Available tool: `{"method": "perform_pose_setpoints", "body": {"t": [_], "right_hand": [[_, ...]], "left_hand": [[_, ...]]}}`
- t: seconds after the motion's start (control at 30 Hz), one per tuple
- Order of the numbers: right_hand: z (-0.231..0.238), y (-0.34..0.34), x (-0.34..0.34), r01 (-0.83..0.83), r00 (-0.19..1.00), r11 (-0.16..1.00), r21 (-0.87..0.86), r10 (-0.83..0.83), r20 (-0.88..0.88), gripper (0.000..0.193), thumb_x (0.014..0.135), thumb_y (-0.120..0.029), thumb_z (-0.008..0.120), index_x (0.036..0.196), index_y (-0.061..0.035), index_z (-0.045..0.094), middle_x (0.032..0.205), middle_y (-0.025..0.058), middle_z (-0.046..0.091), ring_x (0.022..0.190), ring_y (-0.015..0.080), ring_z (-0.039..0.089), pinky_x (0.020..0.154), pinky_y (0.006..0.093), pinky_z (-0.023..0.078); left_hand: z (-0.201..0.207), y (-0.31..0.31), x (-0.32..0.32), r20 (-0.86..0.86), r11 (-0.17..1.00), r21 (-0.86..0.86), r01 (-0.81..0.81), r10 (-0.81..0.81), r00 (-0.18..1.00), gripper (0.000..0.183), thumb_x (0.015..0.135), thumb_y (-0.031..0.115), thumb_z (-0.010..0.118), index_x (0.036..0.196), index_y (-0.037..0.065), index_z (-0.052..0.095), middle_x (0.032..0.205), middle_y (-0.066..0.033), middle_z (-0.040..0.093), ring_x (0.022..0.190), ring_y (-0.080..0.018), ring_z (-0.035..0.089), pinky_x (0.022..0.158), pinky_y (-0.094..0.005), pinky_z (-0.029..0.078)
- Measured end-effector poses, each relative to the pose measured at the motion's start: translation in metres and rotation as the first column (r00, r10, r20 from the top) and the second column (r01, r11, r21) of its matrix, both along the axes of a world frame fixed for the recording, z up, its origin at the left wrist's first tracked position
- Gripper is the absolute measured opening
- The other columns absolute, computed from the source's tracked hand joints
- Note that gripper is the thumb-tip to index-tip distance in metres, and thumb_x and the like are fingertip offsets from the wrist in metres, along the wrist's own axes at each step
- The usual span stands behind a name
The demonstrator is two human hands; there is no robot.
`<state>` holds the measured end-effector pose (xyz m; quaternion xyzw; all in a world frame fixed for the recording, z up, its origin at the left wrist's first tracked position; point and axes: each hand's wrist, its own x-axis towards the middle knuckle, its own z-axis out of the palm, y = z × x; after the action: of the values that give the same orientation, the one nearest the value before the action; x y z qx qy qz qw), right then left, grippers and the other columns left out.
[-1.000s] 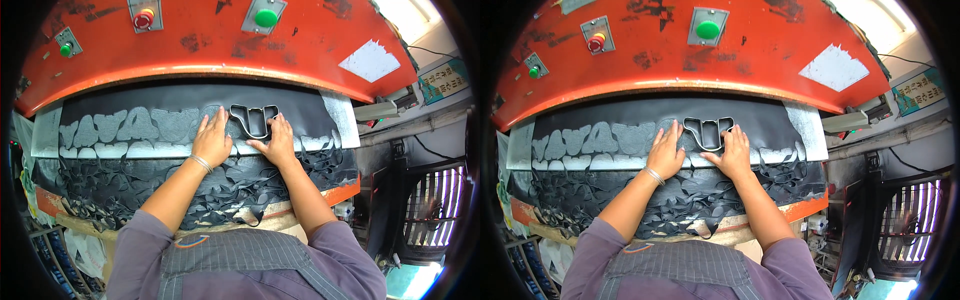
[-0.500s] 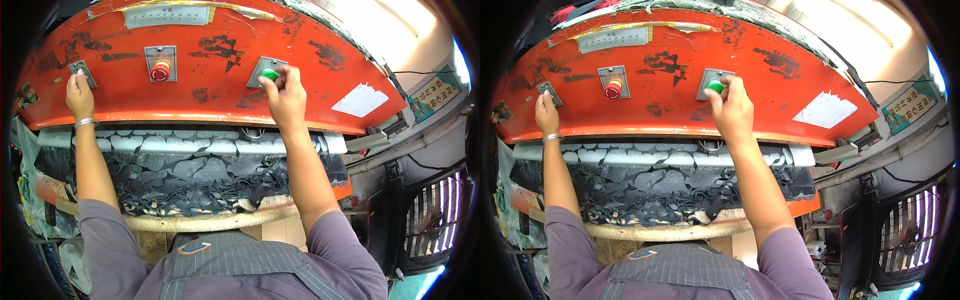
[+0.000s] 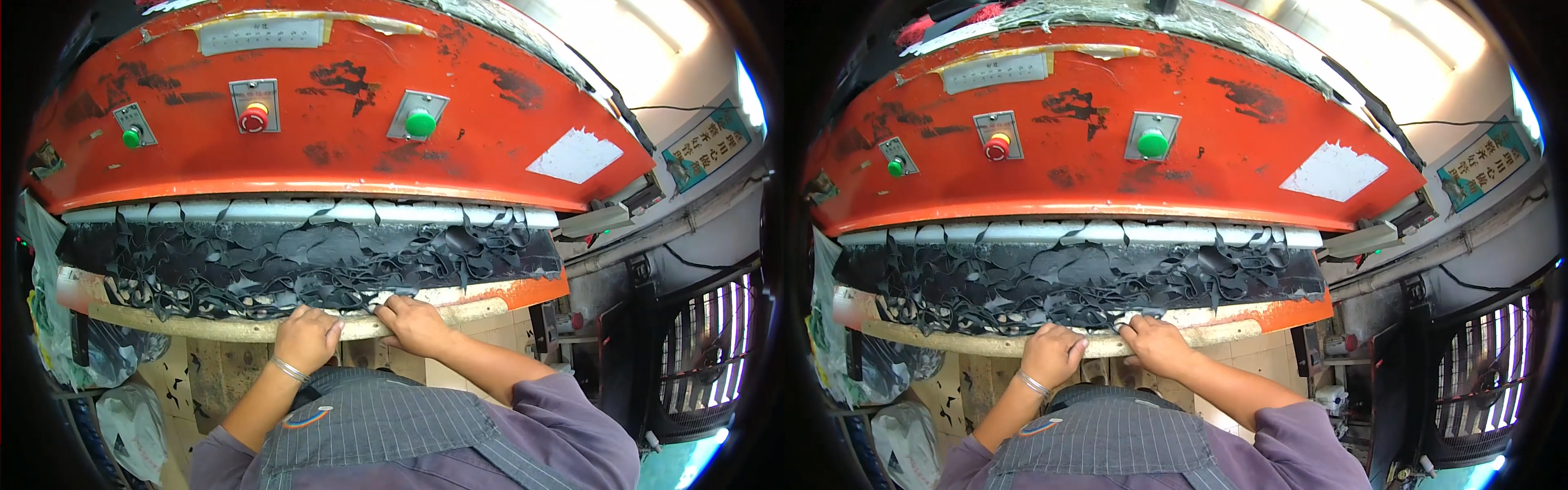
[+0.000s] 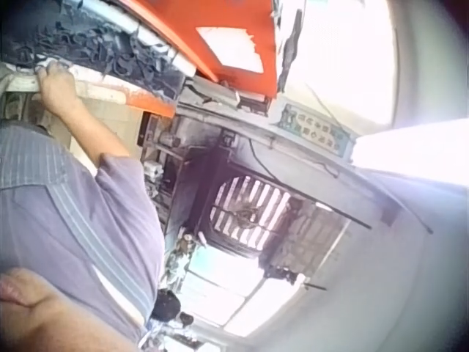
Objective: Using a hydraulic press and metal dies to cut shoe components from a sheet of black leather.
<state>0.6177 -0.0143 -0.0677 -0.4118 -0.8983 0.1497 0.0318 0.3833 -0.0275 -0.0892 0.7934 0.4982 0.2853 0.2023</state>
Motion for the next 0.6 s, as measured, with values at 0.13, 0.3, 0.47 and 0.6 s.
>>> {"method": "perform_pose_setpoints", "body": {"t": [0.13,0.3,0.47,0.6], "right_hand": [[0.002,0.0,-0.005,0.062,0.995,0.997,0.05,-0.065,0.078,0.047,0.064,-0.027,0.08,0.099,-0.0039,0.059,0.093,0.0124,0.058,0.088,0.0267,0.063,0.072,0.0357,0.053],[0.024,0.046,0.004,-0.226,0.958,0.95,-0.217,0.258,0.129,0.04,0.071,-0.031,0.075,0.095,-0.0021,0.062,0.089,0.0172,0.063,0.082,0.0345,0.065,0.07,0.043,0.053],[0.056,0.195,0.009,-0.407,0.895,0.902,0.142,0.364,0.257,0.016,0.08,-0.016,0.055,0.086,-0.0096,0.068,0.097,0.0124,0.068,0.091,0.0308,0.066,0.071,0.0456,0.053],[0.043,0.3,0.004,-0.746,0.648,0.624,0.233,0.6,0.469,0.023,0.083,-0.02,0.052,0.091,-0.0098,0.071,0.122,0.0059,0.059,0.117,0.0241,0.054,0.094,0.0377,0.047]], "left_hand": [[0.0,-0.004,0.012,-0.033,0.987,0.083,-0.138,0.142,0.989,0.013,0.077,0.019,0.066,0.072,0.008,0.068,0.072,-0.0093,0.061,0.072,-0.0293,0.056,0.067,-0.0397,0.048],[0.0,-0.001,0.013,0.002,0.981,0.095,-0.167,0.167,0.986,0.008,0.074,0.013,0.068,0.07,0.006,0.068,0.07,-0.0113,0.06,0.069,-0.0311,0.054,0.063,-0.0393,0.044],[0.022,0.009,0.013,-0.018,0.994,-0.03,-0.106,0.105,0.994,0.011,0.074,0.015,0.07,0.071,0.005,0.069,0.068,-0.0109,0.062,0.067,-0.0304,0.055,0.063,-0.0382,0.045],[0.037,0.039,0.014,0.009,0.951,-0.303,-0.067,0.073,0.997,0.013,0.076,0.017,0.071,0.074,0.005,0.07,0.071,-0.0111,0.065,0.066,-0.0299,0.059,0.063,-0.0364,0.047]]}}
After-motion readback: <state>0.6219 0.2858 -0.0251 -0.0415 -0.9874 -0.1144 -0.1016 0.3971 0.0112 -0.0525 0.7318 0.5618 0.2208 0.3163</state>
